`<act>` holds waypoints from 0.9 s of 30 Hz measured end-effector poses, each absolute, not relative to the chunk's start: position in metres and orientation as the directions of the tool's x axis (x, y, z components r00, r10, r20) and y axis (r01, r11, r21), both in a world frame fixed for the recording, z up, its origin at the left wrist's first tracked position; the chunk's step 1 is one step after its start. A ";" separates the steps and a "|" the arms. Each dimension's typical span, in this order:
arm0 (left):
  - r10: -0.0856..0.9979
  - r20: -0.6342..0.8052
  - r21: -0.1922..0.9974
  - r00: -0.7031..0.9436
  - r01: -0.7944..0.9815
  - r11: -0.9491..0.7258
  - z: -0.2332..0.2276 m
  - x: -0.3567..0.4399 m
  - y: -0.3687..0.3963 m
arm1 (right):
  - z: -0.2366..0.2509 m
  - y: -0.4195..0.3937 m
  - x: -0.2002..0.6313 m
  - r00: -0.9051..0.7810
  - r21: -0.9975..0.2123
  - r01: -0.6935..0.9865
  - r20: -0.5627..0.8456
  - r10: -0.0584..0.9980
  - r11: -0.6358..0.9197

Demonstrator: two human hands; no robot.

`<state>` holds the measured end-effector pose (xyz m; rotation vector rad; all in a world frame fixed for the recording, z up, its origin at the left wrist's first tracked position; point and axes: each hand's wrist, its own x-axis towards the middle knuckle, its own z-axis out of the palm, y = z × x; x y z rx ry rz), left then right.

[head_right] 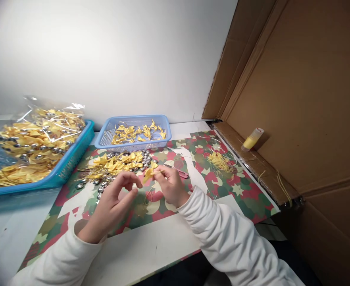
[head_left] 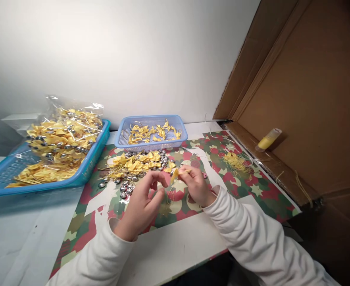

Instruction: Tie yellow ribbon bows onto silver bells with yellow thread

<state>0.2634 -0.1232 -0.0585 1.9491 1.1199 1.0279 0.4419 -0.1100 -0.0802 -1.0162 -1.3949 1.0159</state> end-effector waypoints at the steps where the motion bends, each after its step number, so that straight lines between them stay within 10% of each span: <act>1: 0.869 0.341 0.757 0.360 0.442 -0.480 -0.060 0.263 -0.123 | -0.081 -0.107 0.444 0.035 -0.962 0.042 0.271 0.962 0.269; 7: 0.787 0.313 0.498 0.532 0.614 -0.613 -0.072 0.264 -0.117 | -0.086 -0.093 0.458 0.071 -0.898 0.341 0.319 0.945 0.278; 17: 0.898 0.300 0.613 0.321 0.657 -0.439 -0.072 0.266 -0.113 | -0.086 -0.105 0.438 -0.245 -0.800 0.432 0.340 0.908 0.416; 27: 0.898 0.301 0.709 0.321 0.555 -0.435 -0.074 0.269 -0.108 | -0.091 -0.105 0.435 -0.197 -0.918 0.240 0.273 0.942 0.316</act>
